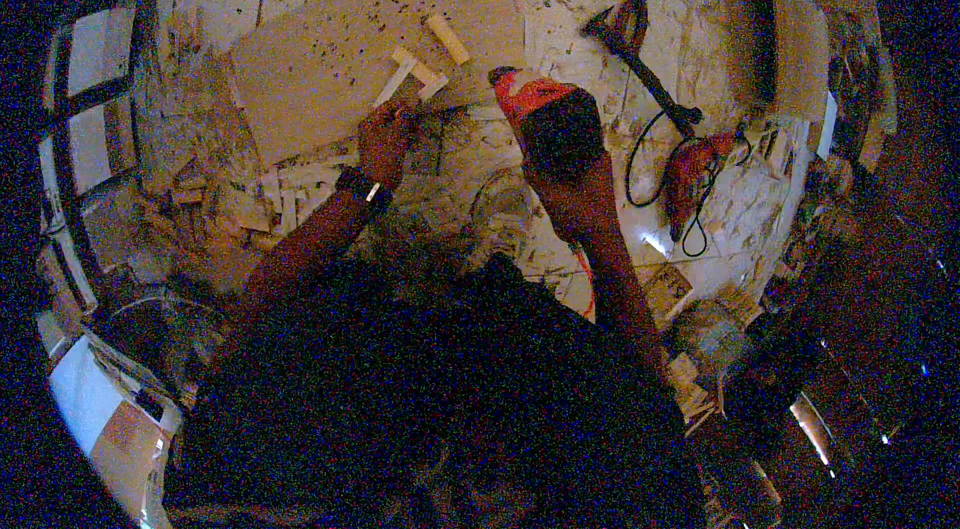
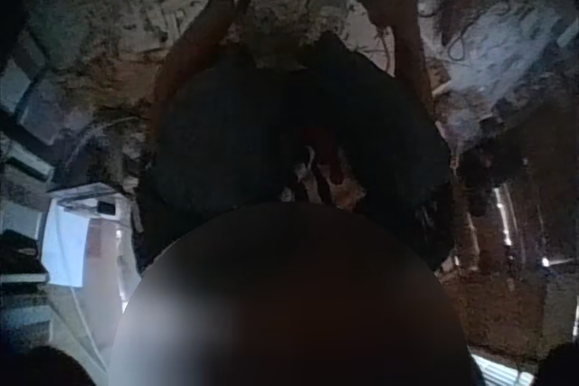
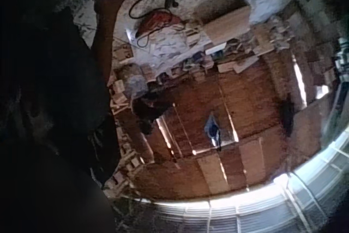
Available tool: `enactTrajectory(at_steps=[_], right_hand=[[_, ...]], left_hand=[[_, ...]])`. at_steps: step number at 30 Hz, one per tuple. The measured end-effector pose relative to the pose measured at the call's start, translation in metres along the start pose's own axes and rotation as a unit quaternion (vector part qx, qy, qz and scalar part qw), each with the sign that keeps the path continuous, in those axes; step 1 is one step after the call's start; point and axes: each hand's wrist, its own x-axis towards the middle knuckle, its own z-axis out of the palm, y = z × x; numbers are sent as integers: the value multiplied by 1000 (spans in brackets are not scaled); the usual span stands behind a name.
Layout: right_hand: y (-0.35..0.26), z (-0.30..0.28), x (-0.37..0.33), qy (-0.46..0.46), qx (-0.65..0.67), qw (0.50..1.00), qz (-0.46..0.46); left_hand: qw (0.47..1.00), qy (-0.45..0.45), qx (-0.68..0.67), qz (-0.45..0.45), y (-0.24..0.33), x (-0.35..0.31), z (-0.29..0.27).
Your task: The person uses a red pneumatic nail gun to fasten small wooden blocks together on a flat board. They repeatedly pick up blocks, align them, and drive nails to form small assemblies.
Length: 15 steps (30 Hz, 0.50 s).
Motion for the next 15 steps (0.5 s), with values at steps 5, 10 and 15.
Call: enactTrajectory(at_steps=[5, 10, 15], right_hand=[[0, 9, 8, -8, -106, 977, -184], [-6, 27, 12, -9, -37, 969, -242], [-16, 35, 19, -41, -86, 964, -248]], left_hand=[[995, 62, 79, -9, 1, 3, 0], [998, 61, 27, -18, -5, 5, -4], [998, 36, 41, 13, -6, 10, -7]])
